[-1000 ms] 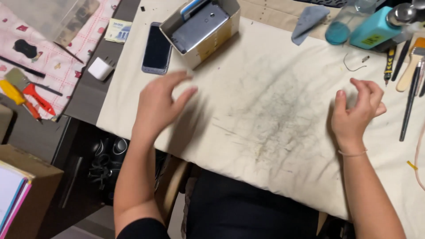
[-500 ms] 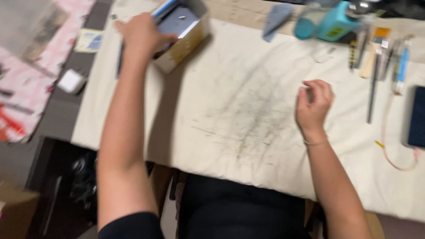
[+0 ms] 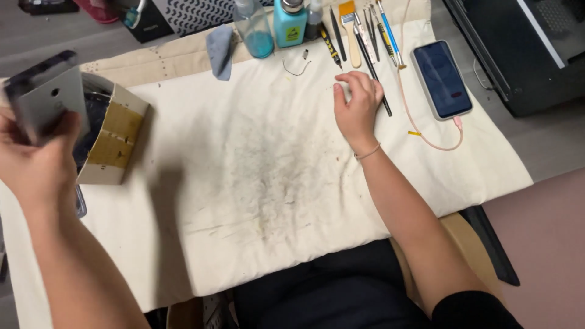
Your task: Organizing mobile repair tools, cleaning the work surface with a brush, and sorting through mobile phone parts on a workbench.
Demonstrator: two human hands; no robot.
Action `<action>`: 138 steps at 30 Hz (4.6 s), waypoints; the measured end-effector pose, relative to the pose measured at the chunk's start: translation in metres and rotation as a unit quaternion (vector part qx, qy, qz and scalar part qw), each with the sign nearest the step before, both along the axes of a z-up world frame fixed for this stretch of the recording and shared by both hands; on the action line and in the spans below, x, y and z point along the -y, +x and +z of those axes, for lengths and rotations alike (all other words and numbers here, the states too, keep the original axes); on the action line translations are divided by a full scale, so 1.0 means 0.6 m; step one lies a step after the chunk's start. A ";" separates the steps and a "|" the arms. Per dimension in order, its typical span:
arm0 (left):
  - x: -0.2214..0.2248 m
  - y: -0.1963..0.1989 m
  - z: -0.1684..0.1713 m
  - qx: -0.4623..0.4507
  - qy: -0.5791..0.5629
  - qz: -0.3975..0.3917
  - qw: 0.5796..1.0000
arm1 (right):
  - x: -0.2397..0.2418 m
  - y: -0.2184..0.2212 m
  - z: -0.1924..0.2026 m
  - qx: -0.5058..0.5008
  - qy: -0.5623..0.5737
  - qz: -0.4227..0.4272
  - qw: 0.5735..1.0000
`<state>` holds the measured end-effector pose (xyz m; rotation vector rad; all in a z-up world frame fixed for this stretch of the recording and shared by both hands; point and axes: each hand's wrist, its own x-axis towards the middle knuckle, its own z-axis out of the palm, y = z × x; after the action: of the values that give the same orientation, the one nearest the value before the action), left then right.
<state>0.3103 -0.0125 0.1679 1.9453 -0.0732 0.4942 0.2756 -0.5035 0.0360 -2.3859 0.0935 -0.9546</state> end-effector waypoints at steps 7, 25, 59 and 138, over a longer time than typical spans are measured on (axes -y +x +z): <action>0.262 -0.042 -0.097 -0.075 -0.436 -0.132 0.887 | 0.035 0.016 -0.034 -0.073 0.016 -0.102 0.992; 0.333 -0.024 -0.258 -0.246 -0.515 -0.211 0.793 | 0.183 0.087 -0.029 -0.114 -0.164 -0.272 0.941; 0.352 -0.013 -0.319 -0.232 -0.590 -0.292 0.716 | -0.072 -0.061 0.009 0.021 0.200 0.209 0.957; 0.359 -0.097 -0.195 -0.112 0.376 -0.039 0.919 | 0.335 -0.128 0.109 -0.439 -0.060 -0.076 0.893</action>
<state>0.2519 -0.2277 0.0510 2.7302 -0.2172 0.1866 0.1991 -0.7043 0.1013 -2.7676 0.5749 0.1407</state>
